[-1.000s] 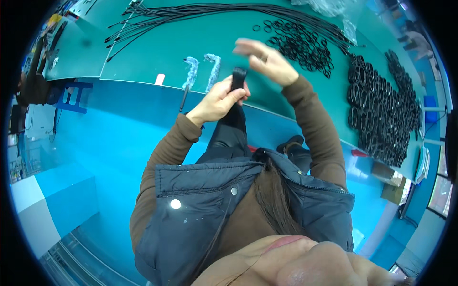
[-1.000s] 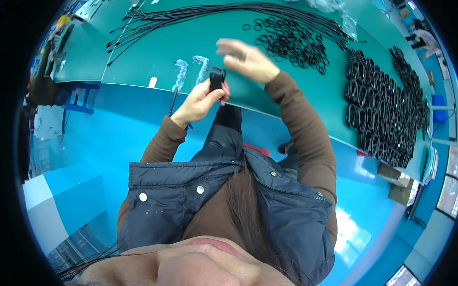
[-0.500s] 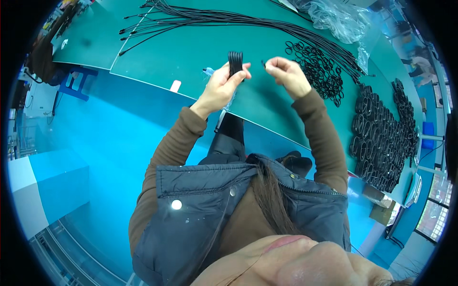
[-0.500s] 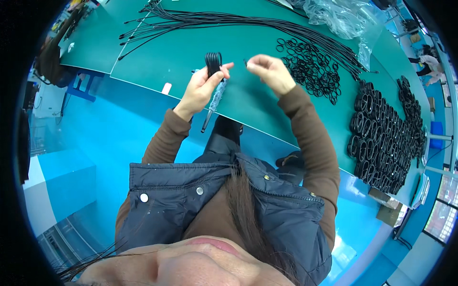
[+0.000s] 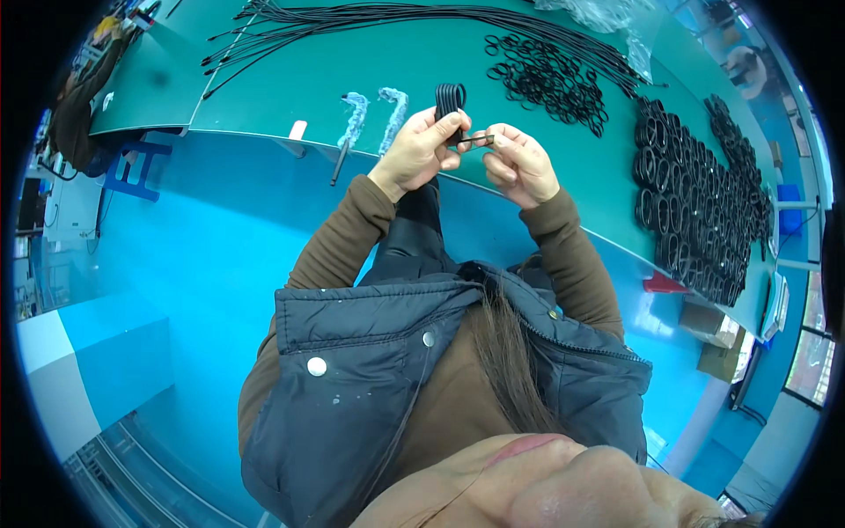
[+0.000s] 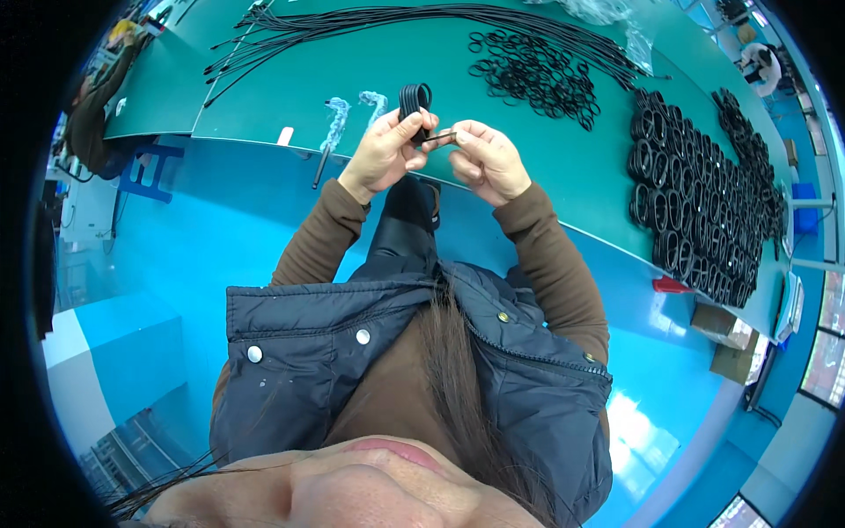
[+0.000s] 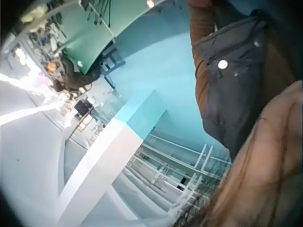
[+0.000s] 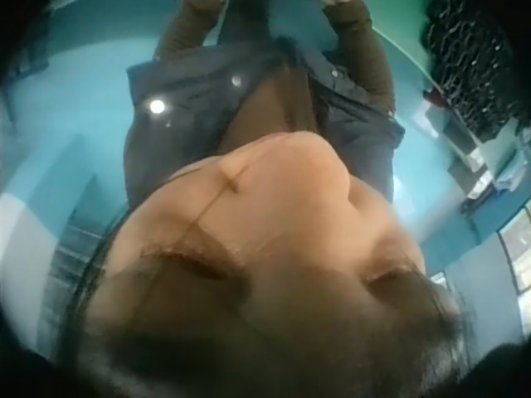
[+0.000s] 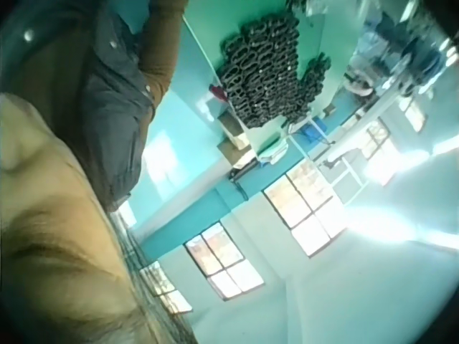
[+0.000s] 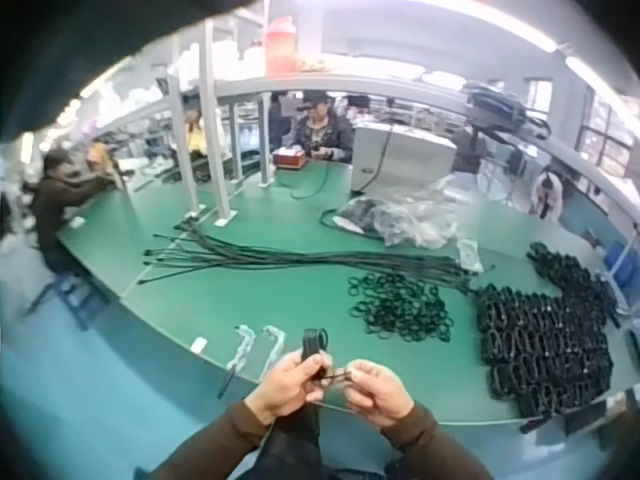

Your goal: Bundling and winding black electrical cables at a workbench.

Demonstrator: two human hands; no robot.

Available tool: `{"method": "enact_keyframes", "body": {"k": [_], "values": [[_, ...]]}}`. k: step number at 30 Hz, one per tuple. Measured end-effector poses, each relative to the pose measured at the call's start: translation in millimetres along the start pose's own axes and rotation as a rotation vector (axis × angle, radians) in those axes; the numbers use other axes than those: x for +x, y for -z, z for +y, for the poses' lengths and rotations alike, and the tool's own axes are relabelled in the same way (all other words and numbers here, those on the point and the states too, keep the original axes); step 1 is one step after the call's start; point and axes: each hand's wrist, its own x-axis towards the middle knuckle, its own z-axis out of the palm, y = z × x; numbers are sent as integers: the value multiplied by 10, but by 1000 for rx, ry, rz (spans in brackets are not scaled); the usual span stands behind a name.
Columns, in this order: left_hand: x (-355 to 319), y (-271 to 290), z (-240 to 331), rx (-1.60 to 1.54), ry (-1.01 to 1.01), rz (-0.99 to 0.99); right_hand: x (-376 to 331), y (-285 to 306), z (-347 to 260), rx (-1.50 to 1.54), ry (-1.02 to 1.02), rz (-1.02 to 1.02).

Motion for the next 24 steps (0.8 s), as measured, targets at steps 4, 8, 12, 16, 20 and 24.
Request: {"method": "enact_keyframes", "body": {"k": [4, 8, 12, 16, 20, 24], "values": [[-47, -180, -74, 35, 71, -42, -386, -31, 81, -199, -100, -297], [-86, -285, -159, 89, 88, -43, -722, 11, 78, -431, -173, -240], [-157, -336, -284, 190, 77, 54, -862, 251, 257, -222, -165, 76], [-456, -475, -351, 299, 158, 127, -1337, 237, 1362, -570, 344, 545], [-643, -543, -495, 493, 241, 68, -1433, 363, 1723, -167, -23, 490], [-678, -810, -533, 920, 104, -485, -1470, 475, 1768, 232, -47, 528]]}}
